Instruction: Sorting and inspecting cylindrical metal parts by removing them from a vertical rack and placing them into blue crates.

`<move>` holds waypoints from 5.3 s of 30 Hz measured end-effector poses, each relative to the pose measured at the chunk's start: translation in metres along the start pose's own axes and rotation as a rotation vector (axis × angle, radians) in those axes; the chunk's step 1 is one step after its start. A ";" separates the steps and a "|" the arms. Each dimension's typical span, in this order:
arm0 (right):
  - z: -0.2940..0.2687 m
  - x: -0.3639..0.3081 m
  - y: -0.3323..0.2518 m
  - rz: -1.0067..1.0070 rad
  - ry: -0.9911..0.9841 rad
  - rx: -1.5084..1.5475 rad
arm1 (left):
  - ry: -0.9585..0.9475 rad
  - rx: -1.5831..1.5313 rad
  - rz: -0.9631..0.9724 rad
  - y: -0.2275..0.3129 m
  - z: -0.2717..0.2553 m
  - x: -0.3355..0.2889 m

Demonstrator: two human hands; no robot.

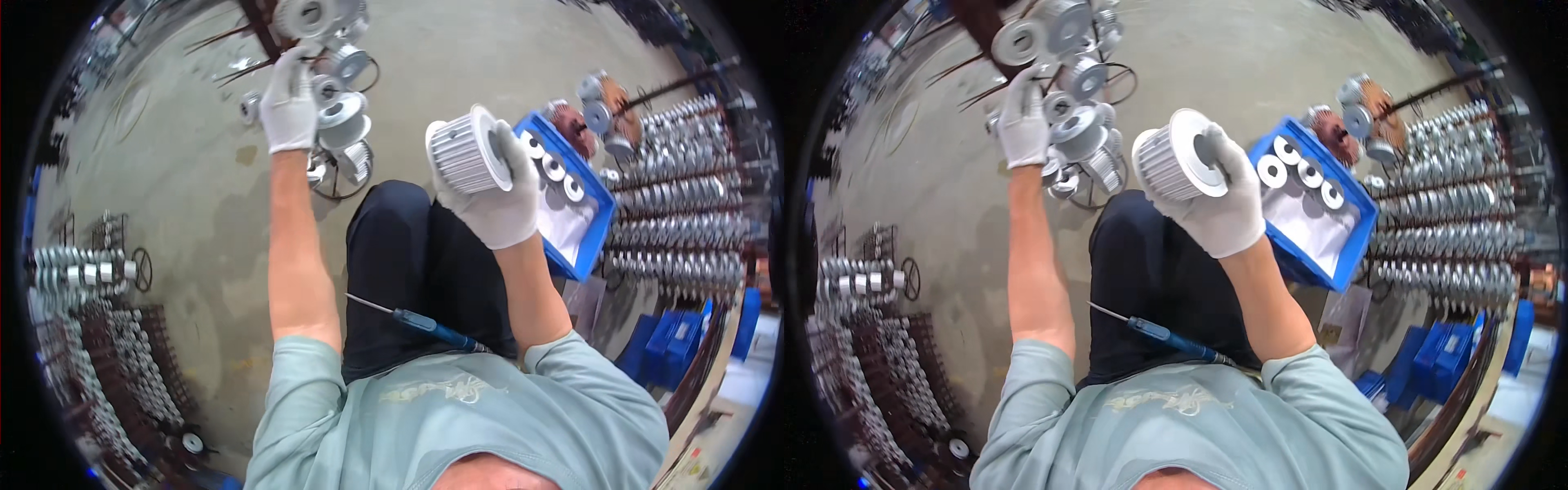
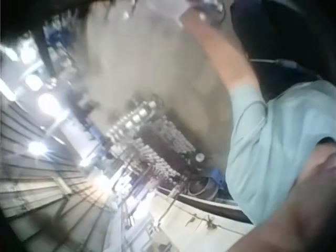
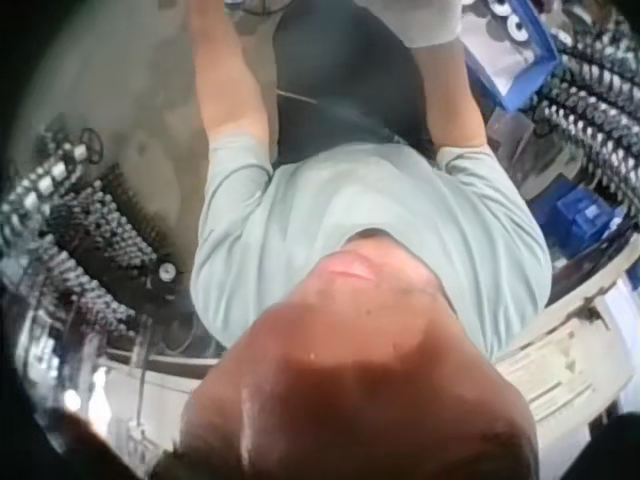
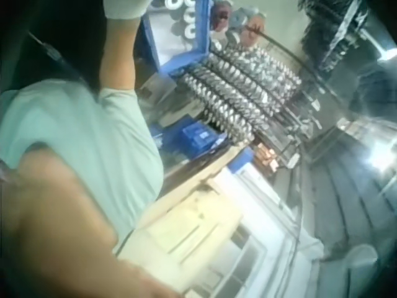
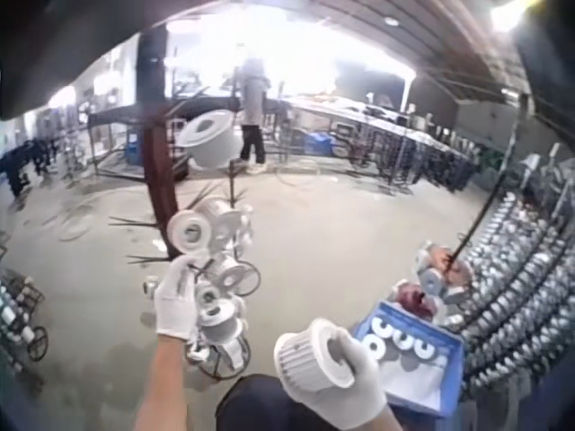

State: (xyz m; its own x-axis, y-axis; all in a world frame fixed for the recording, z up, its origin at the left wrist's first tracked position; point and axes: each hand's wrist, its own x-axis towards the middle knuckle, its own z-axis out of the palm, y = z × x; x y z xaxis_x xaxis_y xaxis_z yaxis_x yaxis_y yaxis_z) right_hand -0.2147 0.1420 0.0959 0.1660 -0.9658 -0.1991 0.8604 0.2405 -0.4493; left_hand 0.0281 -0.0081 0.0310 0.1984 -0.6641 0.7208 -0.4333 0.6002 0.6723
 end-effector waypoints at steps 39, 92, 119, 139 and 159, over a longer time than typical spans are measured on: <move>0.007 -0.120 0.106 0.094 -0.542 -1.727 | 0.767 -0.942 -1.170 0.064 -0.186 -0.253; 0.011 -0.082 0.108 0.615 -0.630 -1.766 | -0.422 0.711 -0.006 0.092 -0.225 -0.220; 0.001 -0.082 0.067 0.540 -0.233 -1.383 | 0.131 -1.631 -0.946 0.068 -0.213 -0.240; 0.003 -0.092 0.068 0.544 -0.512 -1.680 | 0.332 -0.569 -1.295 0.081 -0.202 -0.209; -0.047 -0.123 0.067 0.216 -0.543 -1.812 | 0.302 -0.738 -1.354 0.076 -0.200 -0.183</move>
State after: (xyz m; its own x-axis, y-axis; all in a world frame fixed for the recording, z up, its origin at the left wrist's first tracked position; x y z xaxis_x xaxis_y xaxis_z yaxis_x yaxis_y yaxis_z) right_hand -0.1996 0.2814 0.0495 0.6083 -0.7447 -0.2746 -0.6004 -0.2055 -0.7728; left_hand 0.1344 0.2480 -0.0160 0.2694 -0.8122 -0.5174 0.6958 -0.2073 0.6877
